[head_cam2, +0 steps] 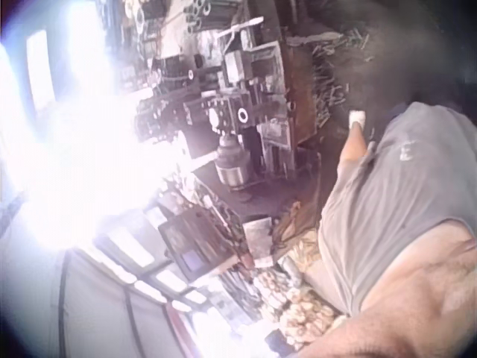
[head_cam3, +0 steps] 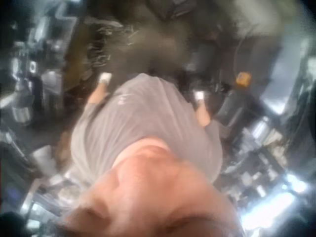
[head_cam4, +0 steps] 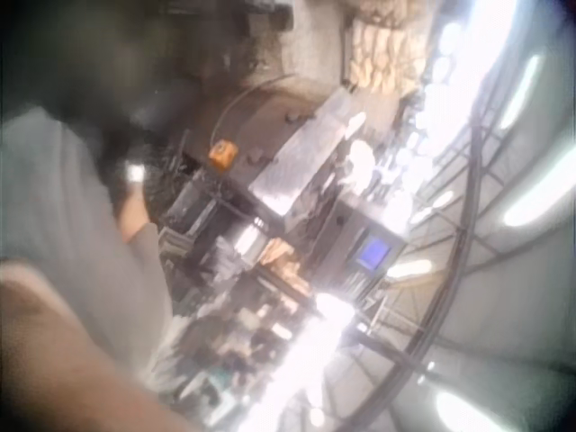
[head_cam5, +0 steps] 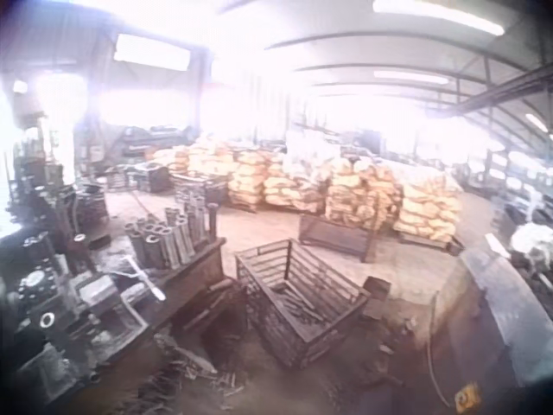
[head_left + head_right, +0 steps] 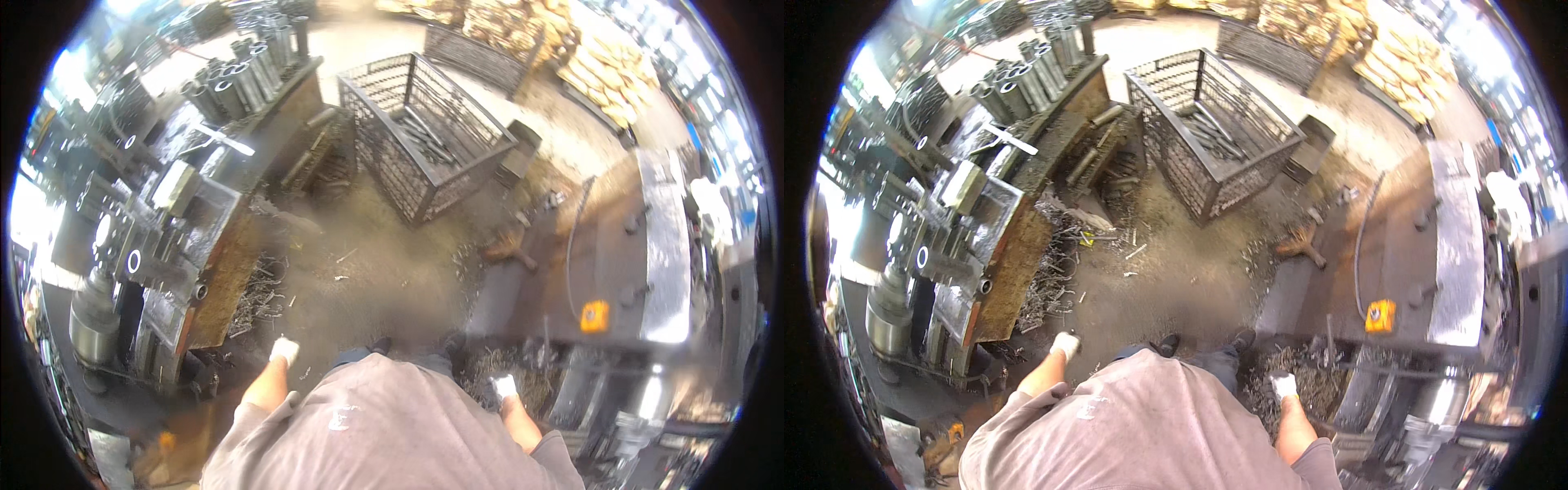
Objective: The person repeatedly loads hollow metal tubes into a lathe chuck, operates the machine, and removes the processed tubes. The person places the finished tubes into a nearby black plastic crate.
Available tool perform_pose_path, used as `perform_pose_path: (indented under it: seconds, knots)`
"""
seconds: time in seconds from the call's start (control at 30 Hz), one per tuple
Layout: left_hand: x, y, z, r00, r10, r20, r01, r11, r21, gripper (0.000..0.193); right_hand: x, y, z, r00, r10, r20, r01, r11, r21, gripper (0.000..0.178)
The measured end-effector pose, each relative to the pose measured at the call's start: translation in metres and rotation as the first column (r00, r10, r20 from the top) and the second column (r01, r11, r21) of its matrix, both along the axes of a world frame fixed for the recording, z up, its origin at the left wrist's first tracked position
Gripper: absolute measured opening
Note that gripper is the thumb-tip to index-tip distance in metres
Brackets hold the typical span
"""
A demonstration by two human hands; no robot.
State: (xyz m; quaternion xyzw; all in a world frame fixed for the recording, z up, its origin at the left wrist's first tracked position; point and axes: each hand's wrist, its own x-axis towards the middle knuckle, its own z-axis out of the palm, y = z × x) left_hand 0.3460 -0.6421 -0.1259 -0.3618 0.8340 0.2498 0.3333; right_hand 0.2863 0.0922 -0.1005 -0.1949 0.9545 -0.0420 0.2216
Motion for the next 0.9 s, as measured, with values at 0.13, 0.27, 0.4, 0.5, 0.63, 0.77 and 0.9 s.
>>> perform_pose_path:
  seconds: [0.13, 0.27, 0.4, 0.5, 0.63, 0.77, 0.9]
  knots:
    - [0.007, 0.037, 0.035, 0.988, -0.063, 0.138, 0.036, 0.981, 0.19, 0.049, -0.113, -0.069, 0.05, 0.292, -0.615, 0.732, 0.955, 0.227, -0.191, 0.017]
    - [0.001, 0.045, 0.004, 0.978, 0.187, 0.09, -0.201, 0.961, 0.19, 0.049, -0.178, -0.078, 0.04, 0.94, -0.136, 0.312, 0.2, 0.963, -0.182, 0.019]
    - [-0.046, 0.05, 0.036, 0.927, 0.375, 0.001, -0.371, 0.917, 0.148, 0.05, -0.245, -0.054, -0.057, 0.813, 0.487, 0.319, -0.55, 0.822, 0.145, 0.025]
    - [-0.082, 0.08, 0.062, 0.783, 0.574, -0.242, -0.525, 0.817, 0.238, 0.048, -0.349, 0.013, -0.136, 0.719, 0.489, 0.494, -0.665, 0.692, 0.283, 0.028]
    - [-0.082, 0.074, 0.15, 0.843, 0.51, -0.174, -0.499, 0.86, 0.105, 0.049, -0.477, -0.191, -0.086, 0.704, 0.708, 0.062, -0.697, 0.671, 0.253, 0.022]
    - [-0.05, 0.086, 0.153, 0.729, 0.661, -0.18, -0.661, 0.748, 0.067, 0.05, -0.572, -0.335, -0.044, 0.895, 0.413, 0.17, -0.407, 0.911, -0.069, 0.017]
    - [0.017, 0.094, 0.128, 0.482, 0.836, -0.26, -0.857, 0.512, 0.057, 0.041, -0.581, -0.469, 0.001, 0.819, 0.052, 0.571, 0.146, 0.944, -0.295, 0.028]
